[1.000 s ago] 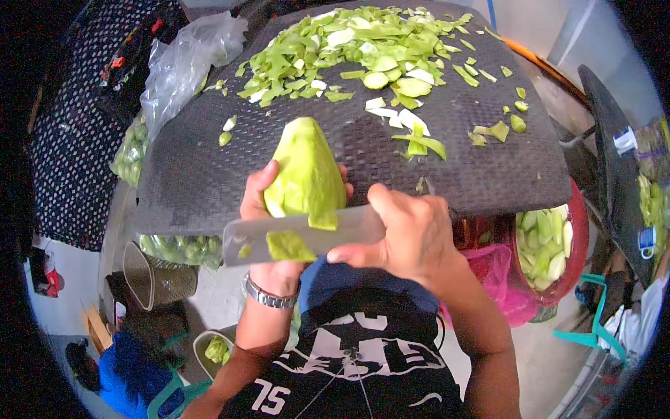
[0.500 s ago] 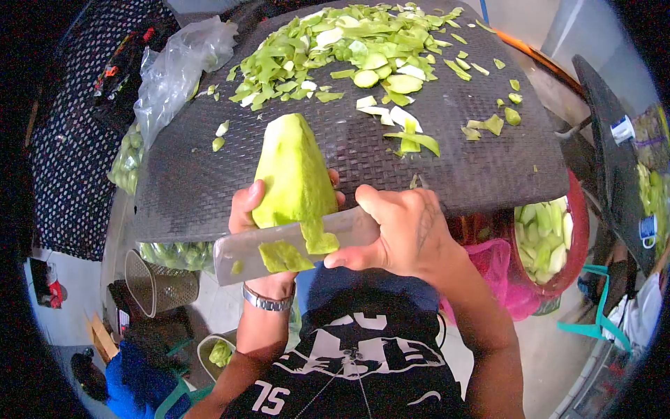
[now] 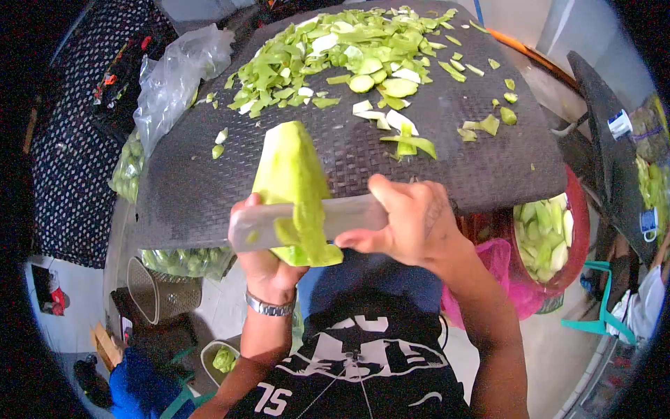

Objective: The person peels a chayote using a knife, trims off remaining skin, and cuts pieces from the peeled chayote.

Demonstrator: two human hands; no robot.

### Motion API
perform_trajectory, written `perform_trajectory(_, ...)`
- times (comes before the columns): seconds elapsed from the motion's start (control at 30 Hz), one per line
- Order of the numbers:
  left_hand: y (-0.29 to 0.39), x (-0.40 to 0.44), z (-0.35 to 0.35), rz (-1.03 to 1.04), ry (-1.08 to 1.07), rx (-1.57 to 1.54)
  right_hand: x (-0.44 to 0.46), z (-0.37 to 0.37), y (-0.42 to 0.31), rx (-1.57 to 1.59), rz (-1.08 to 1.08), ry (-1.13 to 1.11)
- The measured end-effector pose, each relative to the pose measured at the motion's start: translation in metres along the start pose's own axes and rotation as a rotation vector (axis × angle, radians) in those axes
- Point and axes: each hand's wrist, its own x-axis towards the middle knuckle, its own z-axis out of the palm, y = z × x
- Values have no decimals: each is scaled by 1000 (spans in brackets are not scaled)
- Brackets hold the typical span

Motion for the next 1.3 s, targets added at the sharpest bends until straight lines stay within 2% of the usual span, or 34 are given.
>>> perform_trajectory(0.1,-14,-2,-5,-52,-21,-31,2,-2,-16,34,-34,-12)
perform_trajectory(0.17,-20,-7,-21,7,119,69,4,-4,1,27,-35,-12)
perform_trajectory(0.2,-15,-12,-7,48,14,40,1,-10,7,13,69,-43)
perform_trajectory(0.3,-16,-8,-17,64,-64,70,-4,-9,4,38,155,-69)
perform_trajectory(0.33,-22,-9,-18,1,-56,23,-1,-6,0,65,37,-18)
perform_trajectory(0.4,-33,-7,-14,-50,-117,-89,3,-11,-8,67,1,9)
perform_trajectory(0.43,-30,-9,-11,-61,-84,-24,7,-14,-5,69,-14,-3)
perform_trajectory(0.53,-21,-9,5,-76,46,158,6,-11,22,-51,123,13)
perform_trajectory(0.57,-18,-8,11,-81,95,217,6,-6,23,-28,96,41)
perform_trajectory(0.63,-27,-5,15,-58,167,45,7,0,13,21,51,94)
perform_trajectory(0.67,-25,-5,13,-95,70,46,12,-2,16,44,45,13)
perform_trajectory(0.77,-8,-2,2,-199,-224,54,24,18,58,-29,55,127)
perform_trajectory(0.83,-4,-2,6,-171,-219,26,47,-7,75,201,464,-122)
perform_trajectory(0.9,-4,-8,9,-140,-197,-17,61,-24,74,540,981,-343)
perform_trajectory(1.0,-2,-5,8,-76,-68,35,73,-24,72,470,952,-444)
perform_trajectory(1.1,-3,1,-1,-47,-4,57,96,-36,69,-187,771,-521)
perform_trajectory(1.13,-4,4,-2,-45,9,47,103,-44,68,-142,777,-566)
perform_trajectory(1.23,-6,9,-2,19,146,34,105,-44,57,174,743,-414)
perform_trajectory(1.27,-6,10,-2,55,210,30,99,-43,39,109,754,-362)
perform_trajectory(1.3,-5,11,-2,49,191,42,84,-26,39,40,512,-172)
